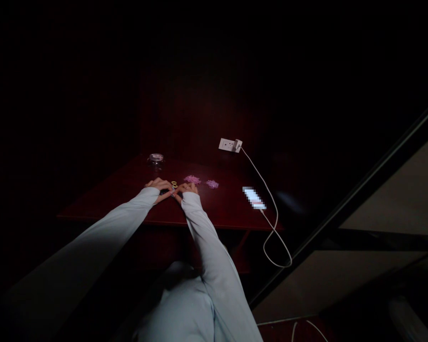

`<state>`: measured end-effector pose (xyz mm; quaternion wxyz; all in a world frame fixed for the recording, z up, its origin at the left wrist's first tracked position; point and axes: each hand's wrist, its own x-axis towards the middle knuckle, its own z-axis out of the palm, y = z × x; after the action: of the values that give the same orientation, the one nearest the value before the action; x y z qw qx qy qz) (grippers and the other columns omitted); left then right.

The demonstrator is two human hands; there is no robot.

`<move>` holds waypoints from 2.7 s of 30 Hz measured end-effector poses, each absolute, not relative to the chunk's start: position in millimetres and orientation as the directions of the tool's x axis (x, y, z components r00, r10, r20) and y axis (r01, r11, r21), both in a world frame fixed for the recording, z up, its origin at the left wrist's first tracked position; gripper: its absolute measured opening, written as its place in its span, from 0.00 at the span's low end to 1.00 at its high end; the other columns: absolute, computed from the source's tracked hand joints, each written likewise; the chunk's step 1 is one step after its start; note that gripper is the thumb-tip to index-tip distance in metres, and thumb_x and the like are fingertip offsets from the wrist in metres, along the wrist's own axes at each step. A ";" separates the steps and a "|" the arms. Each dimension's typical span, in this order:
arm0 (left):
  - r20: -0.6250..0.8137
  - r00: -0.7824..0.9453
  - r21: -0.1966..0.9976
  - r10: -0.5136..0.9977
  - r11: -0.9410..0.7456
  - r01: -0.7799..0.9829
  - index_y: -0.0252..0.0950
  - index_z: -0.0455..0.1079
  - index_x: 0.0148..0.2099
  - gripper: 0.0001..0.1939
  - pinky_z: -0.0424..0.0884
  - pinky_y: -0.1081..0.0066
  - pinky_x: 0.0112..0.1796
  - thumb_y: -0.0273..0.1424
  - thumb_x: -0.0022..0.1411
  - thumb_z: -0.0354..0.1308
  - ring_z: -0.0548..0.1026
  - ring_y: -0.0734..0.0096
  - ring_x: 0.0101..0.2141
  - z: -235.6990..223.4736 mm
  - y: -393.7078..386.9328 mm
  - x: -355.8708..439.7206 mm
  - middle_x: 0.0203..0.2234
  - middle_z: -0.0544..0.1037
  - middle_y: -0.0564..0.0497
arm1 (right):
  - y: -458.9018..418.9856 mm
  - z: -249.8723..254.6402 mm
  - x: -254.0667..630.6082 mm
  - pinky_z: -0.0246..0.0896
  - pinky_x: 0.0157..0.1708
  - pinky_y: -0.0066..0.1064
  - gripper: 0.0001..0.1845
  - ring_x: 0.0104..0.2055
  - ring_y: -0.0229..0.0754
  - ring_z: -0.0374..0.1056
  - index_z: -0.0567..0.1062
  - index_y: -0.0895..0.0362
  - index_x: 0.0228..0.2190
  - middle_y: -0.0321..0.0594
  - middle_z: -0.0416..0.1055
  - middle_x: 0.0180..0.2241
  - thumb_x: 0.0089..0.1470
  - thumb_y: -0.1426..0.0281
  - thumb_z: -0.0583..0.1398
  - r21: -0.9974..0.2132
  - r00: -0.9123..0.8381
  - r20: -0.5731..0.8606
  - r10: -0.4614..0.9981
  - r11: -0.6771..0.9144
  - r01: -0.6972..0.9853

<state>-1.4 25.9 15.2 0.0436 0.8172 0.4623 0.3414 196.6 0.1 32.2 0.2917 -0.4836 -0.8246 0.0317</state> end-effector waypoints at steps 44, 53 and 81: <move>0.568 0.195 0.456 0.800 -0.503 0.734 0.43 0.75 0.33 0.06 0.63 0.58 0.49 0.36 0.64 0.62 0.73 0.55 0.47 9.2 30.5 -7.6 0.42 0.84 0.51 | 6.5 20.2 203.7 0.55 0.55 0.41 0.18 0.53 0.50 0.61 0.84 0.50 0.40 0.42 0.78 0.45 0.72 0.59 0.56 -0.403 -0.219 0.539 0.813 0.477 0.781; 0.560 0.242 0.404 0.792 -0.516 0.755 0.45 0.79 0.42 0.06 0.63 0.59 0.50 0.38 0.62 0.64 0.71 0.54 0.48 12.3 29.4 -8.6 0.46 0.83 0.50 | 6.6 20.4 204.1 0.55 0.55 0.40 0.17 0.53 0.50 0.62 0.84 0.51 0.40 0.43 0.78 0.45 0.72 0.59 0.57 -0.407 -0.210 0.533 0.820 0.466 0.786; 0.543 0.422 0.288 0.726 -0.633 0.719 0.45 0.79 0.44 0.13 0.65 0.62 0.48 0.41 0.73 0.55 0.71 0.59 0.47 8.0 37.7 -9.2 0.46 0.83 0.51 | 2.6 22.2 202.2 0.54 0.54 0.38 0.14 0.52 0.47 0.61 0.84 0.50 0.38 0.40 0.78 0.45 0.70 0.59 0.61 -0.384 -0.296 0.531 0.794 0.537 0.751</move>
<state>-9.2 37.7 8.0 0.0059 0.8431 0.4284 0.3250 202.2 2.6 22.2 0.3485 -0.4799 -0.8045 0.0310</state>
